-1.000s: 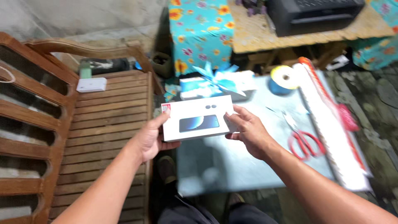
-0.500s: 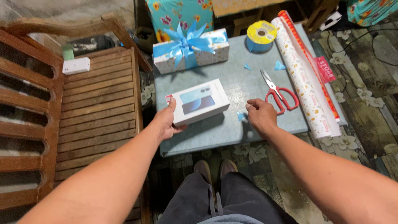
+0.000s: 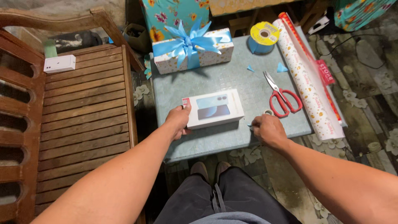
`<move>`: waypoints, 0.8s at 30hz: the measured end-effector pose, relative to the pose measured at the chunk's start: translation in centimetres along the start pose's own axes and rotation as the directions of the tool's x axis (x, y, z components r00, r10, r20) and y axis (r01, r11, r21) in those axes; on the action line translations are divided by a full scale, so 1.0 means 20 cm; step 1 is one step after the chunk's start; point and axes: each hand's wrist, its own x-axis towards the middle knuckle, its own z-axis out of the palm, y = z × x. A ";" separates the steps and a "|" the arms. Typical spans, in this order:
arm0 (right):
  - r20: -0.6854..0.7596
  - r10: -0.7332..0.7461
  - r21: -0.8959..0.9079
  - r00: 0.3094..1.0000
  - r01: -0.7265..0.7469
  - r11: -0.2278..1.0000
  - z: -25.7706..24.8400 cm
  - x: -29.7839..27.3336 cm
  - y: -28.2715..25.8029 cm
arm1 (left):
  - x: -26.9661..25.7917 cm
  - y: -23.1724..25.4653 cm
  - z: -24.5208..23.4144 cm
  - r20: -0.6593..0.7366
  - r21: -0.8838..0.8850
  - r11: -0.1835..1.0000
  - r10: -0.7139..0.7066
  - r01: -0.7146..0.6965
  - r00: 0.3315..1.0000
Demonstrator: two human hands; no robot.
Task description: The person finishes tying and trimming a blue ribbon on a wrapped gift, then tapes the ribbon in place. They move the finished gift aside and begin wrapping a second box with patterned paper, folding the paper around the box.
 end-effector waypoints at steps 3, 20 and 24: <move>-0.050 0.156 0.122 0.986 -0.149 0.981 -0.09 -0.02 -0.07 | -0.05 0.06 0.00 -0.031 0.097 0.995 -0.005 0.008 1.000; -0.402 0.416 0.022 0.815 -0.446 0.895 -0.51 0.38 0.76 | -0.20 0.25 0.07 -0.308 0.572 0.797 0.427 -0.194 0.850; -0.197 0.585 0.054 0.787 -0.587 0.808 -0.49 0.47 0.90 | -0.29 0.24 0.13 -0.320 0.507 0.857 0.290 -0.095 0.902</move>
